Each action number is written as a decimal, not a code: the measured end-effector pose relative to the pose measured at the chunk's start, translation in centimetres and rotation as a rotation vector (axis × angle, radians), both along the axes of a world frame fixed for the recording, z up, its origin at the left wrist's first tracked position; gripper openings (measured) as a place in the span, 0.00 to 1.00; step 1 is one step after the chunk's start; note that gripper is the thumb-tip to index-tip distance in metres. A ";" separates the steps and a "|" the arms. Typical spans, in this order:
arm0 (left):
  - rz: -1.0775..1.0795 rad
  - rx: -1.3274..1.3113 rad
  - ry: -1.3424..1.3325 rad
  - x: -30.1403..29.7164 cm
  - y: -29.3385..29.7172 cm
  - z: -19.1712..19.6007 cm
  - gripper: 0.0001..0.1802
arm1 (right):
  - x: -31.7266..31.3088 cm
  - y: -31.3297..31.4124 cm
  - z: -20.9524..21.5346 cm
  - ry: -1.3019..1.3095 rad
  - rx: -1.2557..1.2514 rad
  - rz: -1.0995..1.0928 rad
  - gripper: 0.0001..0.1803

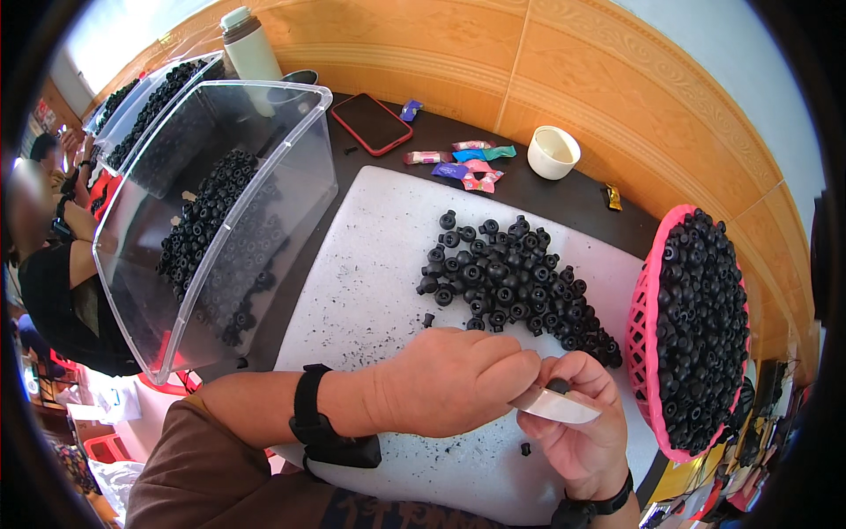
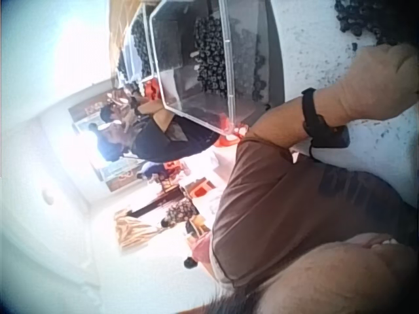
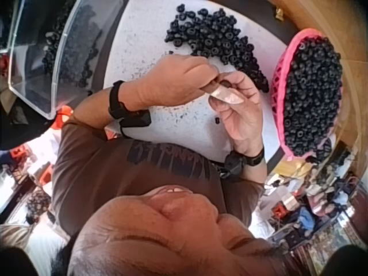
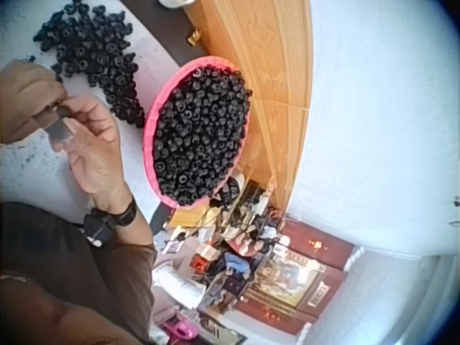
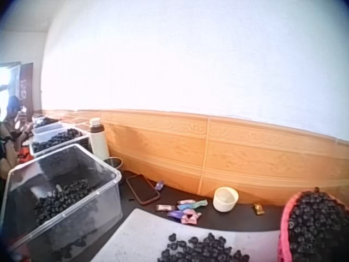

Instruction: Trimming flash or excess material from small black rubber components using a hand-held knife.

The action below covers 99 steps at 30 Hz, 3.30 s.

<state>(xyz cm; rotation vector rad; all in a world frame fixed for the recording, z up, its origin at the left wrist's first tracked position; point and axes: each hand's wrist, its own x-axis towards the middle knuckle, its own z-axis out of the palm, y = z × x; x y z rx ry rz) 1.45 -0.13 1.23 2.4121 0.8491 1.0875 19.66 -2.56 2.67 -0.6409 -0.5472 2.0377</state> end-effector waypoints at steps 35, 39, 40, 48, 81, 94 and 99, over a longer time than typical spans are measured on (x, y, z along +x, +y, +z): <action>-0.021 0.095 0.080 -0.5 -0.4 0.2 0.21 | -0.4 -0.9 0.6 -0.174 0.051 0.056 0.10; -0.011 0.150 0.069 -0.6 -0.5 0.4 0.21 | -0.5 -1.1 0.8 -0.182 0.043 0.065 0.10; -0.017 0.148 0.063 -0.6 -0.5 0.3 0.21 | -0.5 -1.1 0.8 -0.171 0.026 0.062 0.11; -0.021 0.125 0.054 -0.5 -0.5 0.3 0.21 | -0.4 -0.9 0.8 -0.154 0.032 0.107 0.12; -0.061 0.013 -0.085 -0.4 -0.1 0.1 0.22 | -0.2 0.0 0.0 -0.042 0.116 0.071 0.12; -0.025 0.005 0.024 -0.3 -0.4 0.3 0.17 | -0.6 -0.5 0.3 -0.141 0.130 0.024 0.11; -0.030 -0.006 0.001 -0.4 -0.3 -0.3 0.17 | 0.1 -1.1 0.7 -0.258 0.204 0.143 0.11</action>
